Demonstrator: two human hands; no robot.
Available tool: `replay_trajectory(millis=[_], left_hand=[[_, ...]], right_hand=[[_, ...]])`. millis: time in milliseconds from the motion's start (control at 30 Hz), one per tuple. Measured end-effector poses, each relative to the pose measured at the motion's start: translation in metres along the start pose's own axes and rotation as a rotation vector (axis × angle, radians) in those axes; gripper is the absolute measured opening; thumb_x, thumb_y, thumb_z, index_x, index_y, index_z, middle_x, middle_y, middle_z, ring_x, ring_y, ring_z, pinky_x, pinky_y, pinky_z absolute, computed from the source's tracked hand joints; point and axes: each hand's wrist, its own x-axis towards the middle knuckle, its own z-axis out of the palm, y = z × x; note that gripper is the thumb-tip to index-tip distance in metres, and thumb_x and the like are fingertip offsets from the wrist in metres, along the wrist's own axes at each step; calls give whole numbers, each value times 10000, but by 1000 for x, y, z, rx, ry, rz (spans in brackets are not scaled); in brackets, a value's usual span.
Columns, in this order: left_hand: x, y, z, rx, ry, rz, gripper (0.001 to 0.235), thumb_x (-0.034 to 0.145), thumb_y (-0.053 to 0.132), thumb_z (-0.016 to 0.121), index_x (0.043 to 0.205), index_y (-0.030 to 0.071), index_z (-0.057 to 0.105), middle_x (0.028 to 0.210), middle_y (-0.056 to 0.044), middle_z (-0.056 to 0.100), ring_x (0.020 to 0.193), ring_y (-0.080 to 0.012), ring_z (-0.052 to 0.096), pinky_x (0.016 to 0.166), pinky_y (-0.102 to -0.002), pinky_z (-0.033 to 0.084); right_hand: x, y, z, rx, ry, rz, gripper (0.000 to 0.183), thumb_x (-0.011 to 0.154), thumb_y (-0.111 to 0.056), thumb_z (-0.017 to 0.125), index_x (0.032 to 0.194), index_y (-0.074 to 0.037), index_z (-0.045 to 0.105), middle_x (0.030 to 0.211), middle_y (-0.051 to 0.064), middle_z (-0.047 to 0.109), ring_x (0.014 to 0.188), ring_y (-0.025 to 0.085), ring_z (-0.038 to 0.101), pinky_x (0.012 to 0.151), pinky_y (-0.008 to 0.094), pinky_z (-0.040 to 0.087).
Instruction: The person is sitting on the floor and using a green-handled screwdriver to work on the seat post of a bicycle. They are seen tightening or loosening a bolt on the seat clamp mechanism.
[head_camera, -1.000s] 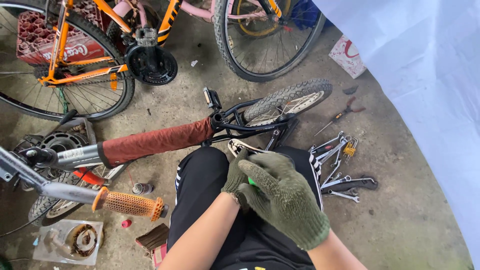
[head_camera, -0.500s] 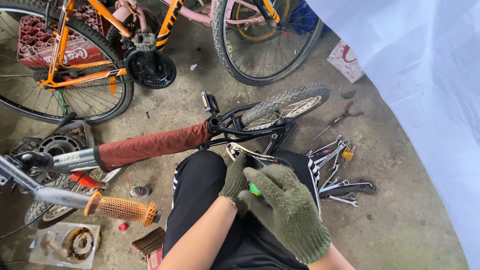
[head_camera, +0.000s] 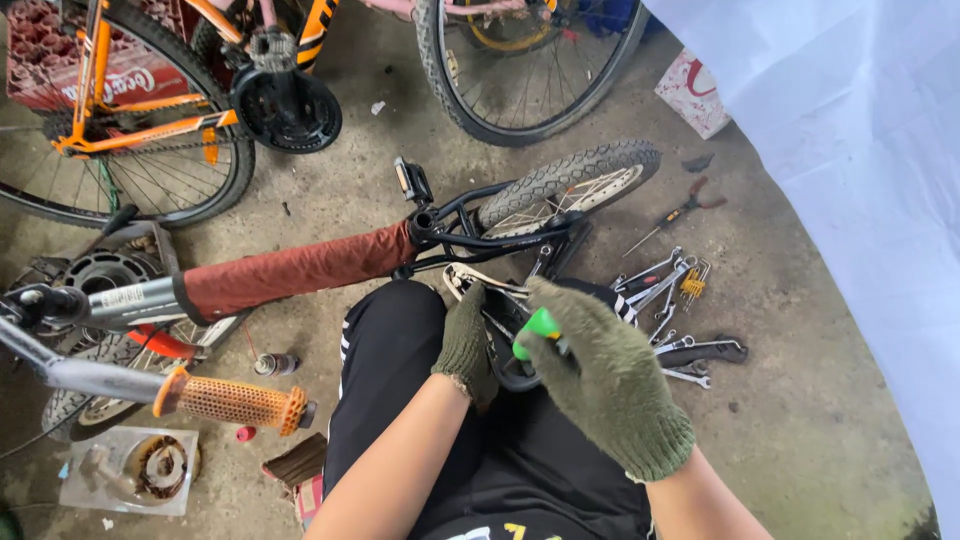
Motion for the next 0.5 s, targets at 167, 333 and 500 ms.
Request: replay_trajectory(millis=[167, 333, 500], left_hand=[[-6, 2, 4, -28, 18, 34, 369, 1010, 295, 541, 1191, -2, 663, 974, -105, 675, 821, -175, 604, 734, -293, 477], [5, -6, -1, -309, -45, -78, 402, 954, 376, 579, 1227, 84, 628, 1109, -96, 664, 923, -211, 615, 870, -345, 498], [-20, 8, 9, -263, -124, -161, 462, 926, 367, 574, 1270, 60, 609, 1259, -161, 666, 1067, -284, 609, 980, -400, 464]], right_hand=[[0, -12, -1, -72, 52, 76, 488, 813, -135, 821, 1253, -6, 657, 1144, 150, 731, 819, 246, 719, 714, 338, 573], [-5, -10, 7, -129, 69, 51, 472, 834, -171, 817, 1257, -24, 671, 1167, 150, 738, 893, 255, 738, 738, 344, 595], [-15, -4, 2, -192, 148, 112, 415, 842, -191, 827, 1192, -5, 705, 1141, 128, 754, 898, 235, 739, 760, 333, 595]])
